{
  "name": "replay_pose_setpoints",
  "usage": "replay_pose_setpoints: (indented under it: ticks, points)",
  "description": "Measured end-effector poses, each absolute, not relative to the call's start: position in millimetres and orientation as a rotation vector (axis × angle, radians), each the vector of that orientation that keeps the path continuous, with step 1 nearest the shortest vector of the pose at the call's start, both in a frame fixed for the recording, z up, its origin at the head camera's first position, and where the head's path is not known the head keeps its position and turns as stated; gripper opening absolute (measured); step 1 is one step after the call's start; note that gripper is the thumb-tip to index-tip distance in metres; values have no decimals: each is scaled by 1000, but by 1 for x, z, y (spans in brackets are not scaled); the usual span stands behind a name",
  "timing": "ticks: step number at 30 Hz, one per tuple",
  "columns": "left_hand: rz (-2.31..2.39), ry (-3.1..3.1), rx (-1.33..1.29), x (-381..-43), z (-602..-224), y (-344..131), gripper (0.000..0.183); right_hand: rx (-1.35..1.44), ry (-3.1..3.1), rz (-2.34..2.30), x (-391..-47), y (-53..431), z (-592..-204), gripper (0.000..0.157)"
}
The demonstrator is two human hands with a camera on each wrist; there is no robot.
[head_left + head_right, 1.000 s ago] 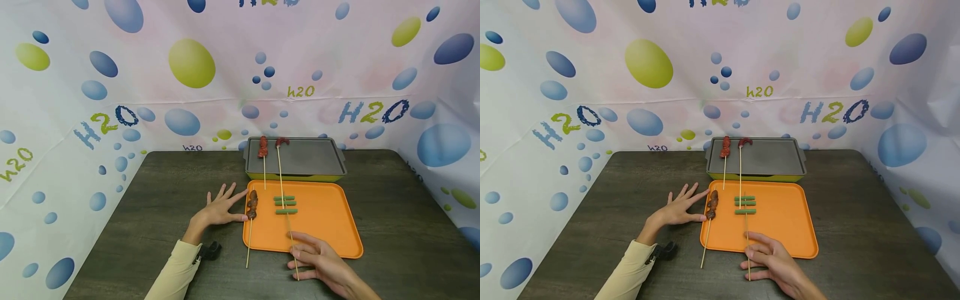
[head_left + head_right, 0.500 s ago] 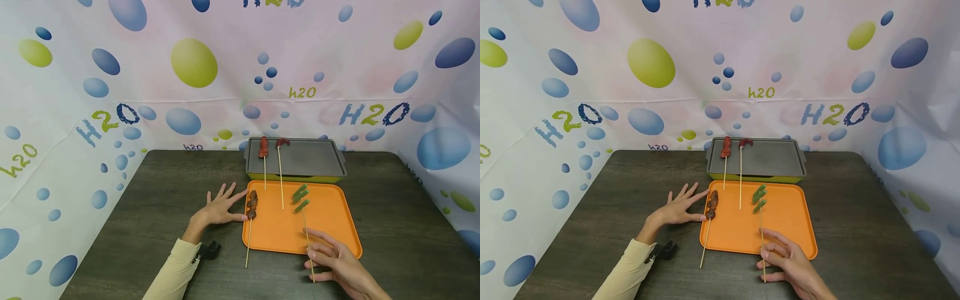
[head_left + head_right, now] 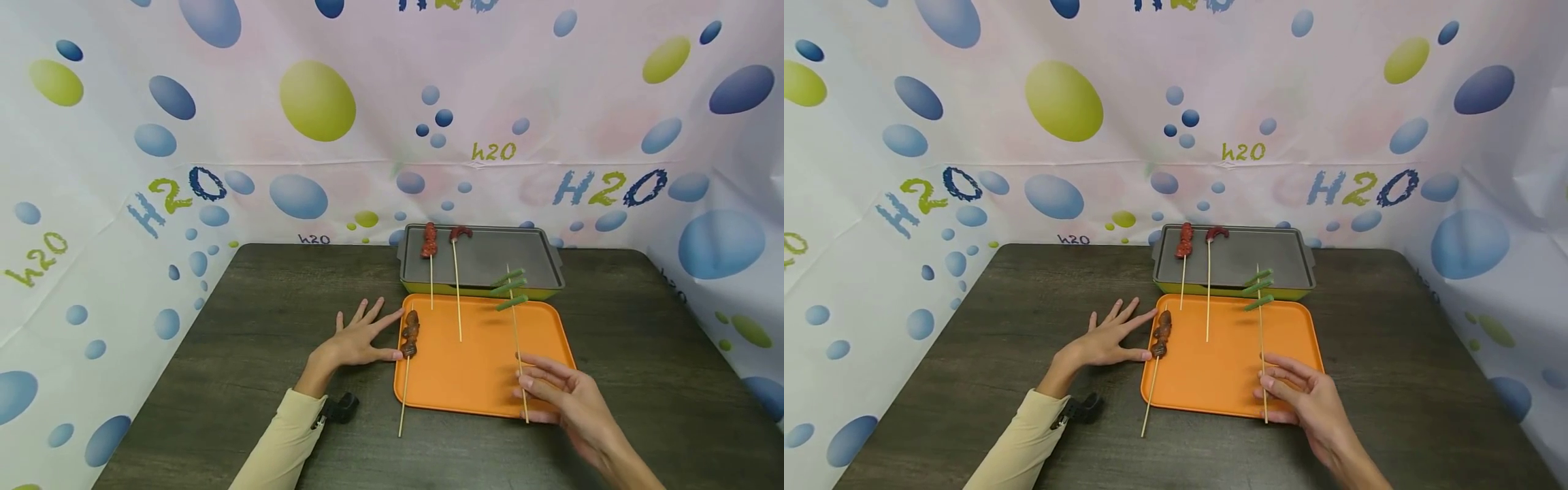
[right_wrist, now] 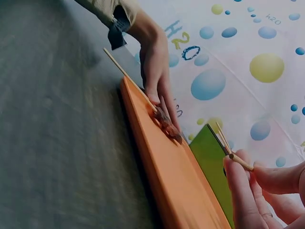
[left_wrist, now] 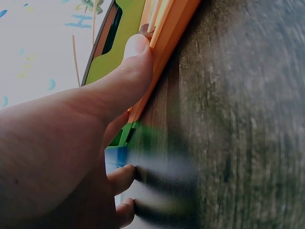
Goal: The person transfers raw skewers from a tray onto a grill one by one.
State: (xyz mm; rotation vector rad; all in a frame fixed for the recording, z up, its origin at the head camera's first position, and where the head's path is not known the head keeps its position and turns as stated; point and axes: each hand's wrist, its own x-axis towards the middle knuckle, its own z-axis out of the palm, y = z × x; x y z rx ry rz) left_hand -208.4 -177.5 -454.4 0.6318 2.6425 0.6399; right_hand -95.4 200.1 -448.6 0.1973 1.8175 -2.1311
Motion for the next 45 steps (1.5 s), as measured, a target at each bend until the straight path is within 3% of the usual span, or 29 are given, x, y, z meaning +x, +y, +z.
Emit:
replay_pose_setpoints:
  ticks: [6, 13, 24, 45]
  points:
    - [634, 2643, 646, -209, -456, -178, 83, 277, 1877, -2184, -117, 200, -443, 43]
    - [637, 2646, 655, -210, -458, -178, 83, 224, 1827, -2322, -144, 200, -441, 34]
    - [617, 2642, 651, -211, -457, -176, 83, 246, 1821, -2331, -189, 199, -438, 36]
    - [623, 2648, 632, -210, -458, -179, 84, 236, 1755, -2348, -213, 202, -432, 27]
